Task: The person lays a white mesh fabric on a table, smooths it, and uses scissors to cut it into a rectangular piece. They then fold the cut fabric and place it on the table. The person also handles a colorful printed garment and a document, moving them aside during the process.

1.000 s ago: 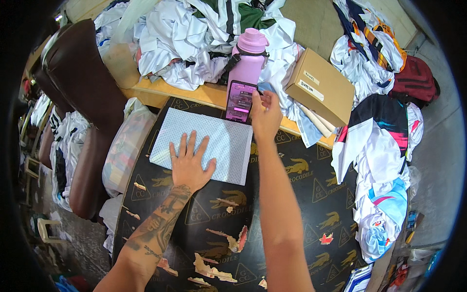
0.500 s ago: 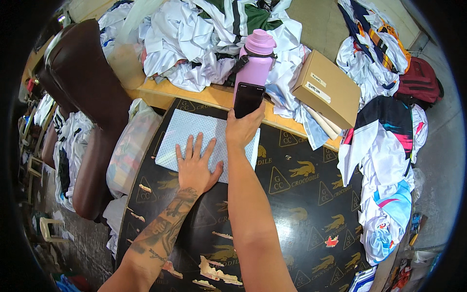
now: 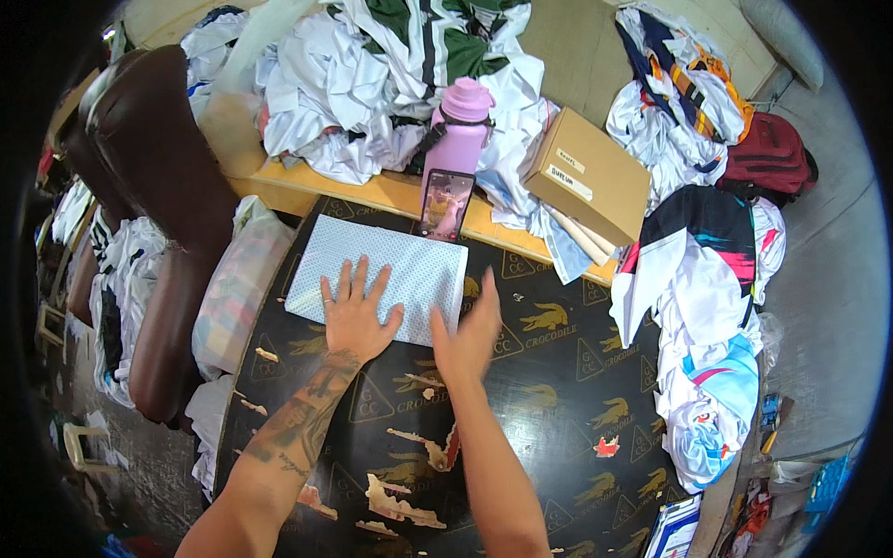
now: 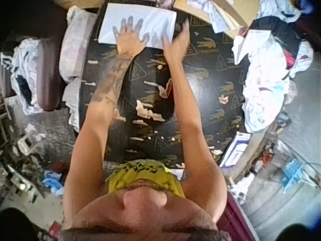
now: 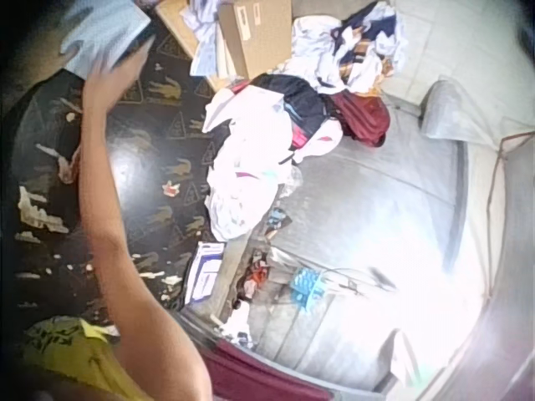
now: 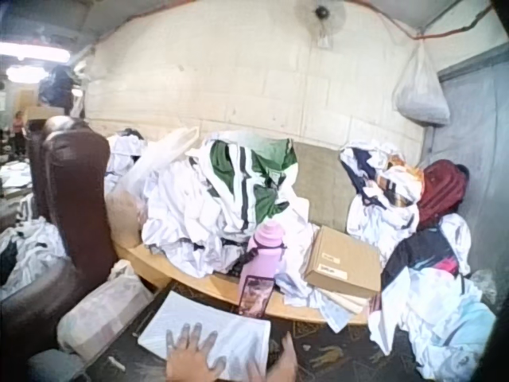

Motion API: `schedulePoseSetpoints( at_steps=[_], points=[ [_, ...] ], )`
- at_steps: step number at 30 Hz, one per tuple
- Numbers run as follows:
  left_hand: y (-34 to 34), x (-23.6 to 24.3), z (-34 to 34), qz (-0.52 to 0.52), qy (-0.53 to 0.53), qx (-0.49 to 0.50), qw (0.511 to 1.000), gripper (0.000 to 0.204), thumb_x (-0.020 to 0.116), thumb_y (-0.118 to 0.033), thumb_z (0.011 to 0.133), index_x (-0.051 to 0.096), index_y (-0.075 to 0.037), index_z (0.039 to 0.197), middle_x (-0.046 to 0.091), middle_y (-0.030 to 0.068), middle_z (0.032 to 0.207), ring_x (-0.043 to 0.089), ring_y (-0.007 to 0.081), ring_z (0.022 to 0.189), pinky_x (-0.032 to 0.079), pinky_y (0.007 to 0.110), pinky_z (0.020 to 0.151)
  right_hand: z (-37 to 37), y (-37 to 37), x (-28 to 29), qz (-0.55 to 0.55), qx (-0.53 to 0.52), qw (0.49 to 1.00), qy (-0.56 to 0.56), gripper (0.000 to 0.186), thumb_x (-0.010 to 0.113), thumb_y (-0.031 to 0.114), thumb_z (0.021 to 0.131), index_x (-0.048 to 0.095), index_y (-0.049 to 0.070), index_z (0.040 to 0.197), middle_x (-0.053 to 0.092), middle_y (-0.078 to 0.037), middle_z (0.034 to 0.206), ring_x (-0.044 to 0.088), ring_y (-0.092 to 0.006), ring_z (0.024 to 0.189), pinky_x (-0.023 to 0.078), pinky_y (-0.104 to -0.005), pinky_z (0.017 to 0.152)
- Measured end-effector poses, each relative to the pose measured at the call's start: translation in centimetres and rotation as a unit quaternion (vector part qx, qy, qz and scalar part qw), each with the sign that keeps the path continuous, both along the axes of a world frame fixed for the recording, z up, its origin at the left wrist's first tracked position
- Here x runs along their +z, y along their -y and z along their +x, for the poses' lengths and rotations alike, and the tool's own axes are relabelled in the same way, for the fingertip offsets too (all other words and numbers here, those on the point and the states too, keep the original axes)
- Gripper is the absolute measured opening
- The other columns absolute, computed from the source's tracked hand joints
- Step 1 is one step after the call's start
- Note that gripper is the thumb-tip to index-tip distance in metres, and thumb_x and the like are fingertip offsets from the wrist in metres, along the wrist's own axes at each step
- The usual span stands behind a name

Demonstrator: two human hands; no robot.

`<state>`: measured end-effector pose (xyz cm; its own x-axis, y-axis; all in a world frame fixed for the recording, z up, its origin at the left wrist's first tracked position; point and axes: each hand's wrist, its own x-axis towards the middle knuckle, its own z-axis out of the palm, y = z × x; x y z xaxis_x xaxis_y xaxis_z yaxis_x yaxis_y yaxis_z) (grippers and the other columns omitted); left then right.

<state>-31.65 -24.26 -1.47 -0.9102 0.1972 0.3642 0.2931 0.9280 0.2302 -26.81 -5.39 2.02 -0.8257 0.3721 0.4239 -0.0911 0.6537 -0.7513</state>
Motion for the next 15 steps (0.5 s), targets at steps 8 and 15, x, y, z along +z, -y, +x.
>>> schedulePoseSetpoints(
  at_steps=[8,15],
  points=[
    [1.1,-0.8,0.0,-0.042,0.049,-0.015,0.998,0.077,0.050,-0.064,0.105,0.038,-0.026,0.171,0.026,0.0162,0.180,0.020,0.0400,0.166,0.007,0.073,0.130,38.8,-4.1,2.3,0.290,0.055,0.878,0.376,0.094,0.072,0.056,0.094,0.040,0.010,0.169,0.032,-0.021,0.176,0.024,-0.0494,0.163,0.014,-0.0754,0.127],
    [0.0,3.0,0.4,-0.062,0.145,0.021,0.987,0.084,0.060,-0.058,0.102,0.034,-0.021,0.172,0.025,0.0193,0.180,0.012,0.0451,0.167,-0.001,0.075,0.129,43.0,-5.1,0.1,0.266,0.059,0.891,0.363,0.087,0.055,0.071,0.101,0.036,0.025,0.171,0.025,-0.016,0.180,0.021,-0.0511,0.163,0.016,-0.0792,0.124]
  ],
)
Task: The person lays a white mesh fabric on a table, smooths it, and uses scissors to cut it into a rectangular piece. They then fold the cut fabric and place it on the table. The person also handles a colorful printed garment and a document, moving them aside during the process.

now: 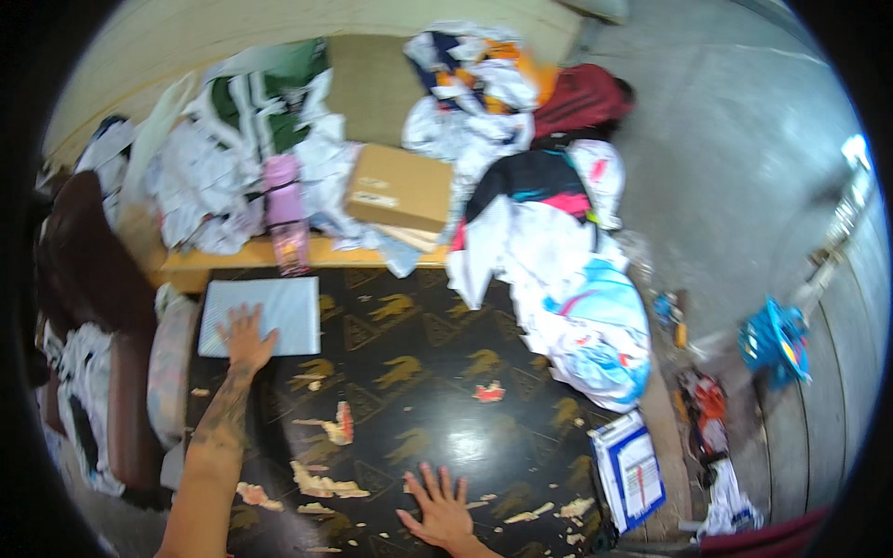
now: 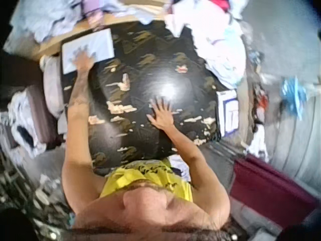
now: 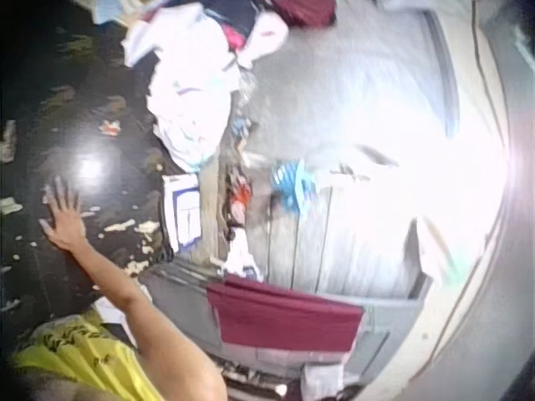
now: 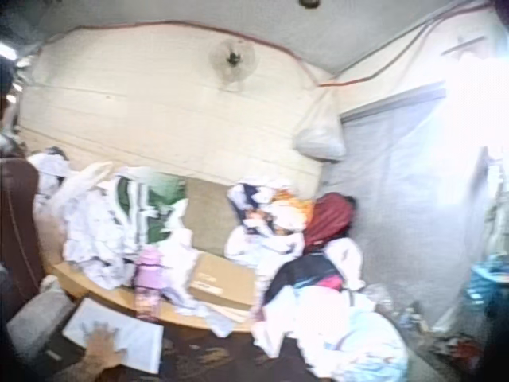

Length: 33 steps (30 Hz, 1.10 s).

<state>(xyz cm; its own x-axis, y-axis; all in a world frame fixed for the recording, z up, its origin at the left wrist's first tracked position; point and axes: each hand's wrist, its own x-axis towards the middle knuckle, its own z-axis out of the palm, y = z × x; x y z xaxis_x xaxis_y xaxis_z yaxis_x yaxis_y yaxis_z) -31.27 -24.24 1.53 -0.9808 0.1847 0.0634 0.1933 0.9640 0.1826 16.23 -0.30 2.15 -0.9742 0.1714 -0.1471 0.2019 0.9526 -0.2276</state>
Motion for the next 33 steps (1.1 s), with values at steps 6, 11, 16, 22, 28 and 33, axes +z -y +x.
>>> schedulePoseSetpoints(
  at_steps=[6,11,16,22,28,33],
  points=[
    [-8.4,1.0,19.1,0.156,-0.016,-0.044,0.987,0.088,0.069,-0.030,0.098,0.027,-0.014,0.174,0.018,0.0221,0.180,0.010,0.0445,0.168,0.000,0.072,0.130,0.5,-0.2,0.3,-0.002,0.010,1.000,-0.027,0.086,0.051,0.069,0.104,0.026,0.028,0.175,0.020,-0.013,0.182,0.022,-0.0485,0.164,0.019,-0.0787,0.124],
    [-12.9,-0.4,31.2,0.109,0.038,-0.033,0.993,0.085,0.066,-0.040,0.100,0.031,-0.011,0.172,0.020,0.0205,0.180,0.012,0.0442,0.167,0.004,0.070,0.131,0.6,-1.2,0.6,-0.065,0.011,0.997,-0.049,0.080,0.052,0.064,0.107,0.035,0.018,0.171,0.027,-0.014,0.179,0.021,-0.0435,0.165,0.020,-0.0734,0.127],
    [-14.2,-0.9,32.2,0.032,0.005,-0.004,0.999,0.082,0.059,-0.045,0.103,0.032,-0.010,0.172,0.020,0.0179,0.181,0.015,0.0425,0.167,0.007,0.067,0.132,-1.3,-10.1,2.1,-0.210,-0.021,0.958,-0.196,0.050,0.073,0.041,0.101,0.068,0.007,0.138,0.065,-0.019,0.147,0.053,-0.0412,0.145,0.041,-0.0551,0.120],
    [-15.2,-0.4,32.3,0.013,0.007,0.013,1.000,0.084,0.064,-0.040,0.098,0.033,-0.011,0.171,0.021,0.0160,0.181,0.014,0.0407,0.168,0.007,0.065,0.133,-15.4,-36.3,5.5,-0.225,-0.308,0.838,-0.390,0.031,0.078,0.030,0.098,0.073,0.000,0.100,0.076,-0.020,0.090,0.074,-0.0388,0.086,0.056,-0.0480,0.080],
    [-15.6,0.3,31.9,0.025,0.046,0.033,0.998,0.085,0.067,-0.042,0.095,0.038,-0.011,0.169,0.025,0.0170,0.180,0.015,0.0426,0.167,0.008,0.066,0.133,-33.9,-57.7,4.4,-0.136,-0.358,0.765,-0.518,0.068,0.090,0.031,0.089,0.063,-0.002,0.143,0.076,-0.014,0.105,0.074,-0.0267,0.097,0.057,-0.0429,0.077],
    [-15.6,0.2,32.1,0.031,0.038,0.037,0.998,0.087,0.070,-0.038,0.093,0.038,-0.010,0.169,0.026,0.0188,0.179,0.017,0.0443,0.166,0.008,0.067,0.132,-39.6,-55.1,6.4,-0.361,-0.364,0.790,-0.337,0.054,0.086,0.035,0.092,0.072,-0.007,0.123,0.076,-0.016,0.098,0.074,-0.0276,0.088,0.057,-0.0447,0.072]
  ],
)
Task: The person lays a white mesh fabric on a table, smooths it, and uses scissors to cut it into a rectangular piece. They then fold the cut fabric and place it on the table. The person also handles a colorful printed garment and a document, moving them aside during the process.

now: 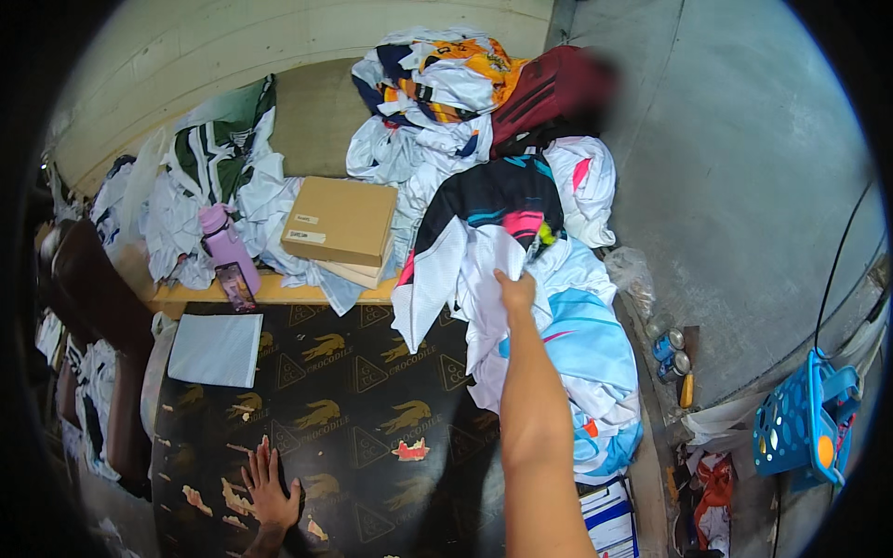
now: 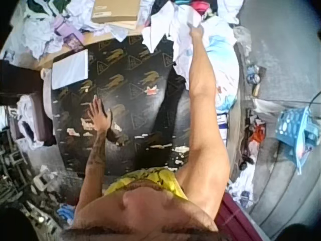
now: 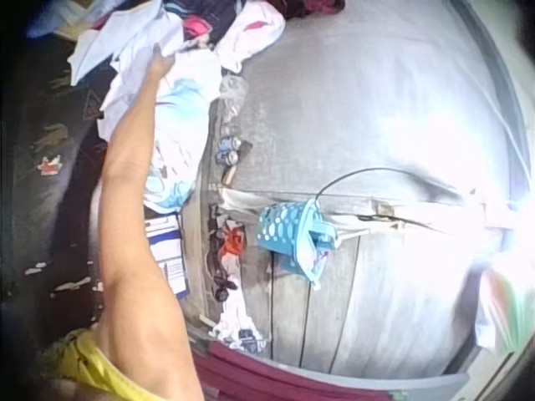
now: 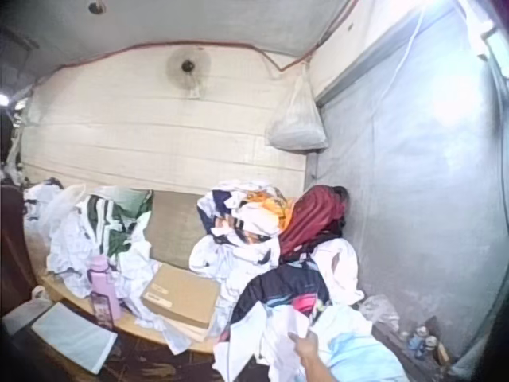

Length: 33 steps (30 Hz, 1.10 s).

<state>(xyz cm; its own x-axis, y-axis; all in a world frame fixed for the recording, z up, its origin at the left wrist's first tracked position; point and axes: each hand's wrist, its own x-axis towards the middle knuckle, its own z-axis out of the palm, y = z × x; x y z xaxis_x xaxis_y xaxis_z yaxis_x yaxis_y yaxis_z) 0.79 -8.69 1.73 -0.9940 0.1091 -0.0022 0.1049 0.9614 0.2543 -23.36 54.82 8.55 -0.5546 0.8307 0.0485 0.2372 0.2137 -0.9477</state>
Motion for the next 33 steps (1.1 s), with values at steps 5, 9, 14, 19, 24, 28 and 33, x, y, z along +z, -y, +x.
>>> schedulePoseSetpoints(
  at_steps=[5,9,14,19,24,28,33],
  points=[
    [0.6,-0.6,0.2,0.020,-0.016,-0.011,1.000,0.084,0.066,-0.050,0.098,0.041,-0.011,0.168,0.027,0.0185,0.179,0.018,0.0437,0.166,0.008,0.067,0.132,17.0,25.5,6.1,0.219,0.433,0.868,0.103,0.052,0.075,0.049,0.099,0.075,-0.003,0.099,0.076,-0.029,0.096,0.076,-0.0443,0.091,0.060,-0.0549,0.079],
    [1.3,-0.4,-0.1,0.034,0.013,-0.023,0.999,0.095,0.064,-0.068,0.097,0.037,-0.014,0.171,0.026,0.0168,0.180,0.018,0.0440,0.166,0.006,0.067,0.132,39.8,40.6,3.9,-0.149,0.800,0.500,0.298,0.055,0.072,0.049,0.099,0.065,0.004,0.129,0.061,-0.024,0.129,0.057,-0.0422,0.125,0.042,-0.0579,0.110],
    [-1.1,0.1,7.0,0.022,0.019,-0.173,0.984,0.086,0.072,-0.061,0.094,0.051,-0.008,0.159,0.031,0.0310,0.170,0.027,0.0472,0.161,0.015,0.074,0.127,51.5,35.8,1.7,0.171,0.494,0.797,0.301,0.073,0.081,0.040,0.093,0.053,0.005,0.151,0.053,-0.031,0.151,0.057,-0.0519,0.134,0.048,-0.0544,0.115],
    [1.1,2.8,22.7,0.381,0.464,-0.284,0.747,0.063,0.056,-0.047,0.113,0.057,0.000,0.153,0.054,0.0245,0.161,0.046,0.0379,0.153,0.032,0.046,0.127,57.9,40.7,2.8,0.314,0.513,0.775,0.193,0.109,0.087,0.036,0.083,0.029,0.009,0.171,0.026,-0.035,0.172,0.036,-0.0589,0.152,0.039,-0.0570,0.125],
    [17.4,10.4,28.5,0.539,0.400,-0.147,0.727,0.055,0.064,-0.037,0.111,0.060,-0.001,0.151,0.067,0.0132,0.144,0.054,0.0209,0.140,0.035,0.037,0.126,64.6,51.7,3.2,-0.096,0.668,0.701,0.229,0.055,0.079,0.026,0.091,0.069,0.001,0.139,0.069,-0.023,0.144,0.063,-0.0387,0.139,0.049,-0.0470,0.115],
    [22.5,13.2,30.6,0.549,0.131,0.155,0.811,0.036,0.065,-0.033,0.108,0.072,-0.004,0.127,0.075,0.0107,0.118,0.071,0.0199,0.104,0.057,0.034,0.087,65.2,54.9,6.0,-0.070,0.478,0.872,0.080,0.053,0.080,0.030,0.091,0.070,0.001,0.134,0.076,-0.024,0.128,0.076,-0.0344,0.116,0.057,-0.0410,0.102],
    [19.1,10.1,34.4,0.613,0.327,0.053,0.718,0.043,0.061,-0.039,0.110,0.068,-0.005,0.135,0.073,0.0117,0.126,0.069,0.0221,0.114,0.054,0.037,0.096,66.8,64.5,6.8,-0.282,0.573,0.765,-0.075,0.077,0.082,0.030,0.095,0.050,0.002,0.159,0.055,-0.017,0.162,0.050,-0.0293,0.149,0.032,-0.0417,0.129]
  ],
)
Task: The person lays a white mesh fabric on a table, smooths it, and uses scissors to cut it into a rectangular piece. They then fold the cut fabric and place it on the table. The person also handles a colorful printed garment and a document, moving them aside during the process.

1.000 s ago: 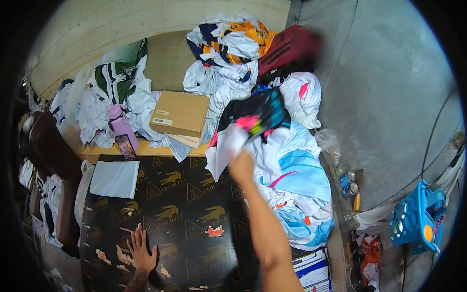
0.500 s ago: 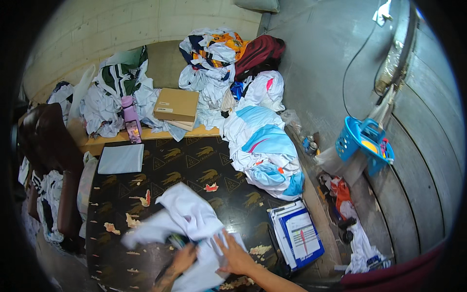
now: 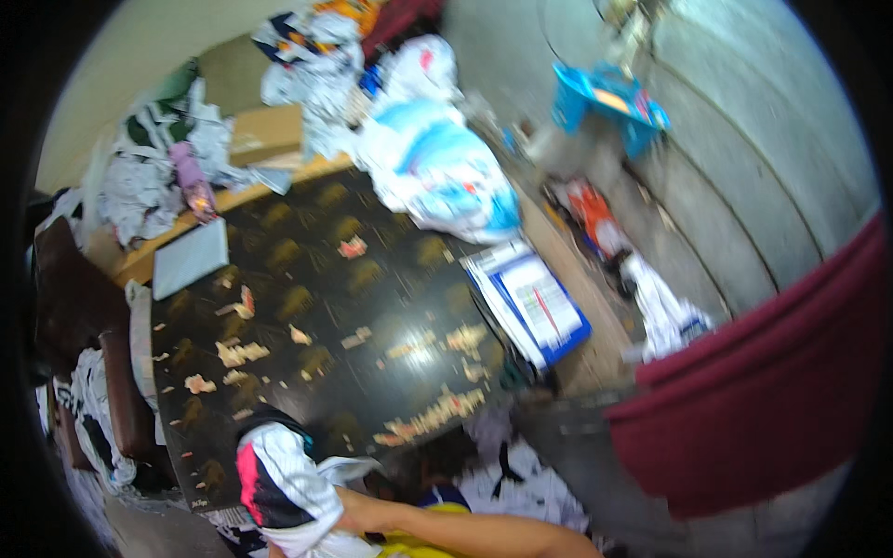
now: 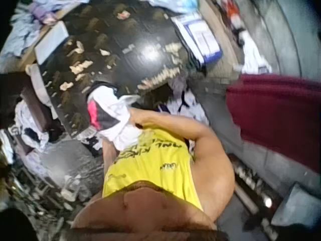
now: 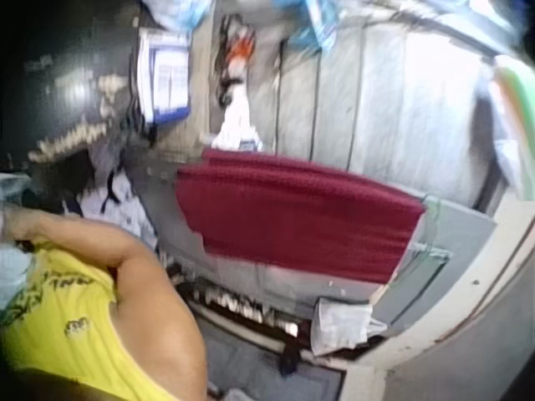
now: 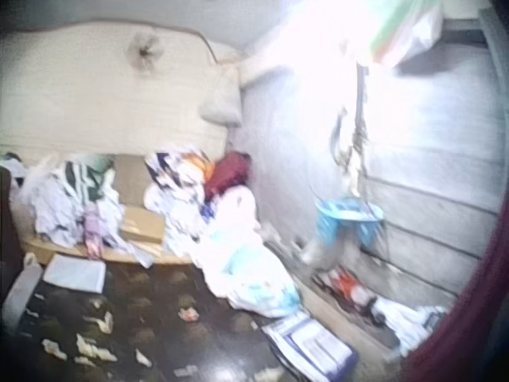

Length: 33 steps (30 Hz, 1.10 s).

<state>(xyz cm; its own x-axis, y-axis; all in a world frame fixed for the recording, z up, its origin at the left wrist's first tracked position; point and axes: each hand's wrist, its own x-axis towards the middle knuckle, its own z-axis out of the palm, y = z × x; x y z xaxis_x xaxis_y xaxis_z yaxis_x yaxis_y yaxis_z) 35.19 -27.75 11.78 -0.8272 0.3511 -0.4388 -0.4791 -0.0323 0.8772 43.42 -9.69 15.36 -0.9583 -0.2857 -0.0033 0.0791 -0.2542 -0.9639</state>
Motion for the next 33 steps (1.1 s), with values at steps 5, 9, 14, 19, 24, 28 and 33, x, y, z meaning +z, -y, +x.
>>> schedulePoseSetpoints(
  at_steps=[5,9,14,19,24,28,33],
  points=[
    [-0.1,-4.8,1.9,0.097,0.190,-0.099,0.972,0.051,0.057,-0.045,0.111,0.064,-0.005,0.143,0.071,0.0127,0.134,0.066,0.0242,0.123,0.051,0.040,0.105,5.3,-3.2,-4.8,-0.033,-0.166,0.973,0.158,0.122,0.093,0.019,0.086,0.009,0.004,0.174,0.047,-0.015,0.166,0.045,-0.0271,0.152,0.032,-0.0426,0.129],
    [-4.4,-9.5,8.5,0.103,0.362,-0.238,0.896,0.058,0.054,-0.050,0.112,0.060,-0.006,0.149,0.069,0.0135,0.141,0.064,0.0259,0.130,0.049,0.043,0.112,15.3,-6.6,-7.1,-0.008,-0.180,0.945,0.274,0.136,0.100,0.022,0.079,0.004,0.006,0.174,0.052,-0.021,0.161,0.051,-0.0258,0.147,0.040,-0.0396,0.124],
    [-12.7,-13.8,15.5,-0.008,0.343,-0.351,0.871,0.071,0.048,-0.061,0.112,0.054,-0.006,0.157,0.066,0.0161,0.147,0.063,0.0292,0.136,0.049,0.048,0.116,26.6,-9.4,-15.4,-0.158,-0.369,0.807,0.432,0.065,0.093,0.014,0.084,0.067,0.003,0.143,0.075,-0.011,0.133,0.073,-0.0224,0.118,0.059,-0.0398,0.101],
    [-12.0,-14.0,16.7,-0.338,-0.048,-0.412,0.845,0.069,0.057,-0.060,0.109,0.060,-0.001,0.145,0.074,0.0225,0.131,0.071,0.0361,0.125,0.052,0.045,0.108,29.1,-21.6,-25.1,-0.066,-0.398,0.772,0.491,0.072,0.087,0.011,0.082,0.062,0.005,0.149,0.072,-0.015,0.138,0.072,-0.0279,0.119,0.060,-0.0425,0.100],
    [-2.9,-16.1,16.5,-0.339,-0.063,-0.362,0.866,0.058,0.071,-0.045,0.105,0.062,-0.001,0.143,0.076,0.0207,0.125,0.076,0.0308,0.114,0.058,0.042,0.101,25.0,-29.1,-23.7,0.485,-0.452,0.608,0.438,0.084,0.084,0.014,0.083,0.048,0.010,0.158,0.033,-0.024,0.173,0.041,-0.0418,0.155,0.039,-0.0479,0.126],
    [7.4,-18.9,17.1,-0.427,-0.002,-0.127,0.895,0.041,0.076,-0.033,0.103,0.068,-0.004,0.130,0.081,0.0141,0.108,0.078,0.0234,0.103,0.060,0.039,0.090,24.6,-30.2,-22.1,0.556,-0.344,0.668,0.355,0.061,0.077,0.014,0.087,0.060,0.009,0.145,0.032,-0.025,0.172,0.043,-0.0461,0.152,0.042,-0.0514,0.123],
    [18.2,-22.1,23.6,-0.534,0.080,-0.060,0.840,0.038,0.073,-0.036,0.101,0.074,-0.005,0.123,0.081,0.0164,0.110,0.077,0.0316,0.109,0.059,0.045,0.096,28.7,-27.8,-25.5,0.572,-0.145,0.720,0.365,0.060,0.076,0.023,0.087,0.064,0.008,0.144,0.048,-0.030,0.162,0.044,-0.0478,0.151,0.039,-0.0482,0.126]
  ],
)
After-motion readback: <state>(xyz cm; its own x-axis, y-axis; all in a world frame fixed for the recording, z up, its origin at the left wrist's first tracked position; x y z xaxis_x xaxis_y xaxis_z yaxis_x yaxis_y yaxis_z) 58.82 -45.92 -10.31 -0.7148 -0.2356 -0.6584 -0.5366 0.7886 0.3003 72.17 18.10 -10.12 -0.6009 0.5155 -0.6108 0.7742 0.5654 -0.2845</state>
